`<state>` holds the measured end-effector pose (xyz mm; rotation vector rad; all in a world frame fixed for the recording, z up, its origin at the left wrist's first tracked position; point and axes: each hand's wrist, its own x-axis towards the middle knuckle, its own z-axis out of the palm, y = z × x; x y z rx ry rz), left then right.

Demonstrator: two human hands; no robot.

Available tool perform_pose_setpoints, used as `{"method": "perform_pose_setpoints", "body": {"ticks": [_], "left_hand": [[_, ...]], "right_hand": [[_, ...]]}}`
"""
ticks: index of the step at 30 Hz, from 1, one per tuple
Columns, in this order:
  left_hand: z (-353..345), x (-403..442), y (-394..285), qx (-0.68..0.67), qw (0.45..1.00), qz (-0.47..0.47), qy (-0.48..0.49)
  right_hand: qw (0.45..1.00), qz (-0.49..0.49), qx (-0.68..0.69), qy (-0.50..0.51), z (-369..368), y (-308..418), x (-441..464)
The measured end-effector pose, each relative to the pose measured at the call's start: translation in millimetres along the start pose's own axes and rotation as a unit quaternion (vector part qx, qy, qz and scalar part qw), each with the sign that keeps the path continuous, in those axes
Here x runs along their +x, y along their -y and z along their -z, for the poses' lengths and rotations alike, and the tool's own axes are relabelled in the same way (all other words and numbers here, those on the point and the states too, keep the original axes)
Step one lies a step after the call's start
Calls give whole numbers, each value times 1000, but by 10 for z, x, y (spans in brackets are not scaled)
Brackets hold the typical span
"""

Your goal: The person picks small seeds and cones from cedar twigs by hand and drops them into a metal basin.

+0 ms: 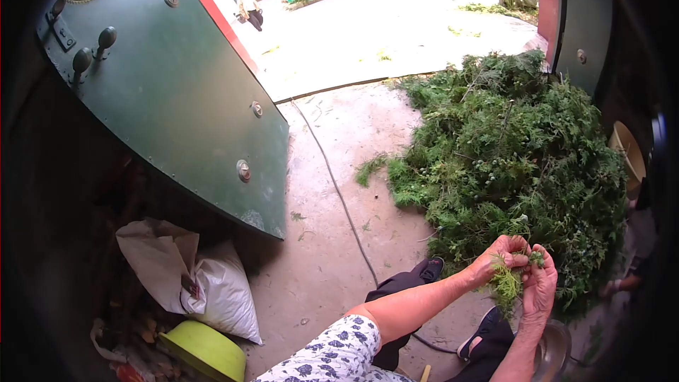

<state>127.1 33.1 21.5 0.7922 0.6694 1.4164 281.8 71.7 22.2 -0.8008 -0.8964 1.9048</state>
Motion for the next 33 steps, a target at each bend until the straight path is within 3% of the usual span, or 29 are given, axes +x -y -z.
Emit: {"method": "perform_pose_setpoints", "body": {"ticks": [2, 4, 5, 6, 11, 15, 16, 18, 20, 26, 28, 30, 33], "left_hand": [[-32, 14, -3, 88, 994, 47, -31], [-32, 27, 44, 85, 995, 39, -36], [-37, 21, 12, 156, 987, 13, -34], [-40, 12, -20, 226, 973, -14, -32], [-15, 13, -44, 299, 954, -21, -34], [53, 15, -83, 386, 921, -45, -21], [40, -5, -104, 385, 921, -46, -21], [-19, -48, -172, 200, 979, 48, -12], [-29, -69, -223, 178, 984, -5, 6], [4, -38, -156, 24, 998, 58, 23], [-3, -27, -161, 37, 997, 66, 4], [-17, -21, -151, 48, 996, 74, -14], [-22, -11, -118, 113, 993, 23, -13]], "right_hand": [[1000, 3, 2, 5, 4, -18, 4], [998, 10, -11, -65, 29, -69, 29], [998, 10, -10, -66, 9, -54, 22], [998, 26, -19, -54, -37, -26, 11], [998, 33, -50, -13, 68, -49, 48], [980, 58, -189, 15, 116, -31, 35], [968, 64, -241, 23, 100, -2, 18], [979, 29, -200, 32, 115, -26, 9], [1000, 0, 2, 4, 21, -122, -11], [991, -63, 92, 77, -15, -13, -75], [991, -55, 91, 84, -97, 19, -102], [995, -14, 94, 12, -297, 82, -163], [995, 10, 88, 41, -170, 16, -116]]}}
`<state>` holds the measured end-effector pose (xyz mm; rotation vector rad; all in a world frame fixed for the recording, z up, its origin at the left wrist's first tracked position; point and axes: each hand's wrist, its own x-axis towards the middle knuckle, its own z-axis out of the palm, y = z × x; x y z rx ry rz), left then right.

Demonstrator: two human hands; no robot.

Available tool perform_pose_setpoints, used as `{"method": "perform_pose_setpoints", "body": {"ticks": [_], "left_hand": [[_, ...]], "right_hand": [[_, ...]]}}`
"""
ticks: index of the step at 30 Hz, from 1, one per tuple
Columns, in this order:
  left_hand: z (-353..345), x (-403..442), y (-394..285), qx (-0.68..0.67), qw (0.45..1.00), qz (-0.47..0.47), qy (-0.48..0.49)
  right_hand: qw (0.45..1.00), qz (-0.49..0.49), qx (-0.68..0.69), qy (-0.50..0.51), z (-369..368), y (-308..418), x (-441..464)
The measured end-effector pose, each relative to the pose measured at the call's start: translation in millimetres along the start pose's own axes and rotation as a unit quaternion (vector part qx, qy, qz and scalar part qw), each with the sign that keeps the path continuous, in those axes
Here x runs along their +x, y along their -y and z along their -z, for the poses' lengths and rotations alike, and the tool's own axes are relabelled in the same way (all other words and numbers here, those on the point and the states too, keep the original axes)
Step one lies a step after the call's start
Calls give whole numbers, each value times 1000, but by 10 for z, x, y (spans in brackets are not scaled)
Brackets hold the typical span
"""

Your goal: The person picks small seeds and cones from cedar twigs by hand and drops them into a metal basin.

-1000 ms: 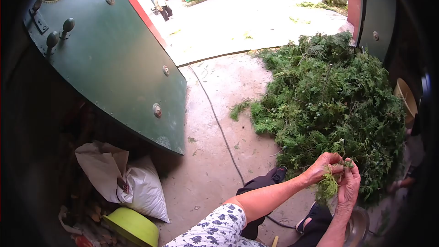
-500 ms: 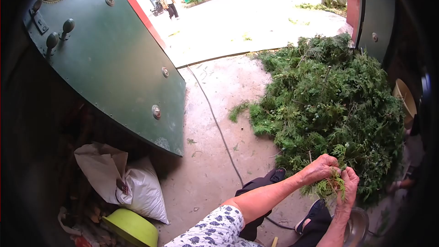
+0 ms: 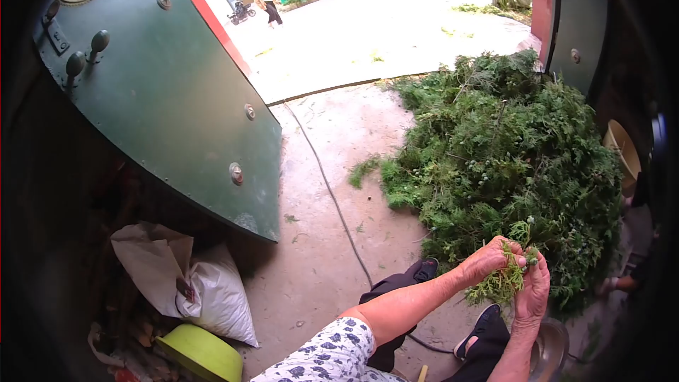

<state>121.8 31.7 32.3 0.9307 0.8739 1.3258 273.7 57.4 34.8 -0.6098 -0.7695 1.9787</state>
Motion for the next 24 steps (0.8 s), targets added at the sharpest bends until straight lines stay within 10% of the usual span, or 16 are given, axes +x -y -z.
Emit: {"method": "perform_pose_setpoints", "body": {"ticks": [24], "left_hand": [[-62, 2, 116, 74, 995, -39, -46]], "right_hand": [[952, 117, -265, -94, -17, -151, 11]]}}
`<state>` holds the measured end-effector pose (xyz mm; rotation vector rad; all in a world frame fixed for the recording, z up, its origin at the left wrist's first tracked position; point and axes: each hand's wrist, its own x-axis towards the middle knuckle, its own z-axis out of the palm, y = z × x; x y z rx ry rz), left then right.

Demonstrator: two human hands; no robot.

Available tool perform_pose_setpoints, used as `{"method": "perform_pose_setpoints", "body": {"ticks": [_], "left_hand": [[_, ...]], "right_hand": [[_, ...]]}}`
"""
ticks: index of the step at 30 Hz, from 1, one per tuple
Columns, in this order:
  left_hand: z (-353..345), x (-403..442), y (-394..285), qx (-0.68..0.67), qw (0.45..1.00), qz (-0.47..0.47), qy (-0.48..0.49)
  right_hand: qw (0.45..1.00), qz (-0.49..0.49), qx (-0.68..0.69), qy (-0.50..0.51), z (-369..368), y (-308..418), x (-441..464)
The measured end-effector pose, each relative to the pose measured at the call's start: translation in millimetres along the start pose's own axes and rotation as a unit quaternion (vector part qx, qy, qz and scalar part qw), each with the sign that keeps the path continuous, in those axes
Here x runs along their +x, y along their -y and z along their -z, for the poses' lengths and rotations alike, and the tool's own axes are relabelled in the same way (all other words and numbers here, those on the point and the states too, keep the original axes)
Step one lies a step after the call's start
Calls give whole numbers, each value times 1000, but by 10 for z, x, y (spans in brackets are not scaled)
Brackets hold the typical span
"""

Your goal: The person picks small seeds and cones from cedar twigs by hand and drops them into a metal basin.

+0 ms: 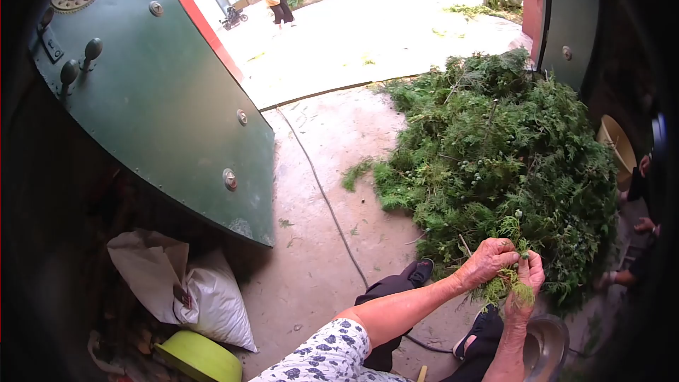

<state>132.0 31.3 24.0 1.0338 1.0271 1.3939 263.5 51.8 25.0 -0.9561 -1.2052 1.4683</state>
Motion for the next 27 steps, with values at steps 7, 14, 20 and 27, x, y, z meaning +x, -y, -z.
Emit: {"method": "perform_pose_setpoints", "body": {"ticks": [7, 14, 20, 27], "left_hand": [[-67, -10, -16, -85, 995, 17, -41], [-14, 11, -24, -133, 990, 45, -20], [-10, 24, -12, -101, 993, 49, -21], [-18, 40, 58, 70, 997, 8, -45]], "right_hand": [[989, -58, 129, -42, -97, 106, 3], [966, -66, 234, 93, 138, 34, 94], [996, -35, 61, 55, 154, -39, 102], [997, -43, 53, 24, 40, 26, 7]]}}
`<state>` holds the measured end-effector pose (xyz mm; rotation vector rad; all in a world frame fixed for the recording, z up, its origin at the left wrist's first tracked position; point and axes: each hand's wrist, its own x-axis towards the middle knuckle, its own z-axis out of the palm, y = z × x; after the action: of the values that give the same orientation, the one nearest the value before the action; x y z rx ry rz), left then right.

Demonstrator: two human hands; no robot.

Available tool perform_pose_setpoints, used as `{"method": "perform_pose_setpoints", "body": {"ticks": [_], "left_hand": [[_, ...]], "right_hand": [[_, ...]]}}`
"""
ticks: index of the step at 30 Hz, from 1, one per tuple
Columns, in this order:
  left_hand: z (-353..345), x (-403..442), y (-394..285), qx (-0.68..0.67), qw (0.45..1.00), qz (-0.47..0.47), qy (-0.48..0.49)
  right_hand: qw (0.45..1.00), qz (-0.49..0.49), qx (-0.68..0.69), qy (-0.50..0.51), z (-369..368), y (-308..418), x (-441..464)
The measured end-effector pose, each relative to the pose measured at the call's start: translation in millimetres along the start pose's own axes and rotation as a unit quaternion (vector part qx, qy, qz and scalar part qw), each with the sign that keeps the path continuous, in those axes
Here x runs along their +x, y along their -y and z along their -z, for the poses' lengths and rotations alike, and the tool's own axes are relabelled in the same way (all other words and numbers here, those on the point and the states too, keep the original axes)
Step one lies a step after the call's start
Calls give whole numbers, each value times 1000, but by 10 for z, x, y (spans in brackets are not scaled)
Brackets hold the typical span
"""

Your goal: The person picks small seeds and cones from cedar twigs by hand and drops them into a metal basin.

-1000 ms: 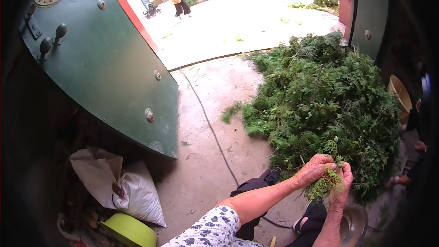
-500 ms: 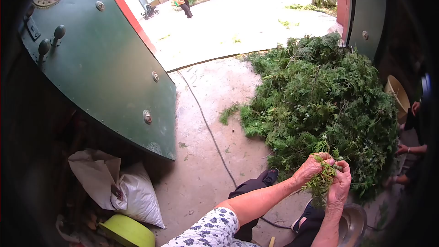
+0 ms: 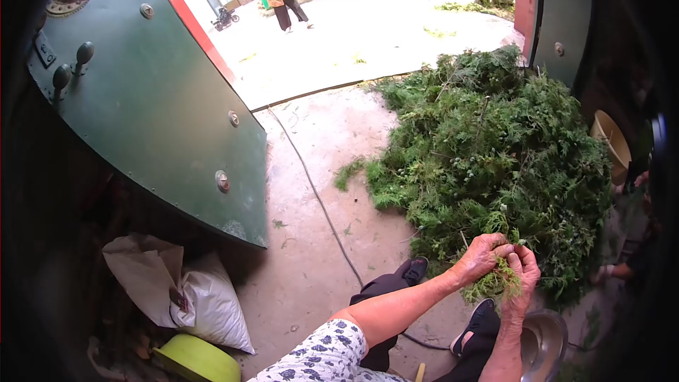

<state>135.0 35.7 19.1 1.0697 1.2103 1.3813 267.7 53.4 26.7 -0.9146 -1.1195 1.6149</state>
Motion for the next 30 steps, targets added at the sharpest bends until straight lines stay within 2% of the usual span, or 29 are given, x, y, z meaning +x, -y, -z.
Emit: {"method": "perform_pose_setpoints", "body": {"ticks": [6, 7, 9, 10, 12, 14, 18, 21, 23, 28, 30], "left_hand": [[-39, -8, 98, -16, 1000, -11, -20], [-36, -9, 121, -16, 1000, -12, -20], [-28, -5, 147, 90, 993, -65, -38], [-25, 1, 158, 91, 993, -65, -37], [-18, 1, 155, 181, 978, -85, -52], [-28, -22, 110, 203, 972, -103, -64], [-44, -22, 96, 235, 959, -134, -83], [-45, -20, 117, 248, 958, -126, -76], [-58, -17, 114, 263, 952, -137, -75], [-55, -12, 149, 260, 955, -128, -55], [-27, -16, 94, 215, 972, -89, -22]], "right_hand": [[1000, -13, -13, 20, -19, 27, -1], [999, 5, -52, 9, -63, 62, -32], [996, 24, -91, -3, -111, 98, -75], [991, 31, -128, -18, -122, 104, -92], [985, 38, -165, -33, -119, 88, -107], [978, 73, -194, -35, -102, 53, -96], [972, 82, -215, -39, -153, 97, -116], [955, 133, -258, -60, -121, 60, -99], [899, 227, -371, -56, -93, 82, -99], [879, 246, -407, -24, -100, 189, -128], [872, 256, -417, -18, -54, 148, -113]]}}
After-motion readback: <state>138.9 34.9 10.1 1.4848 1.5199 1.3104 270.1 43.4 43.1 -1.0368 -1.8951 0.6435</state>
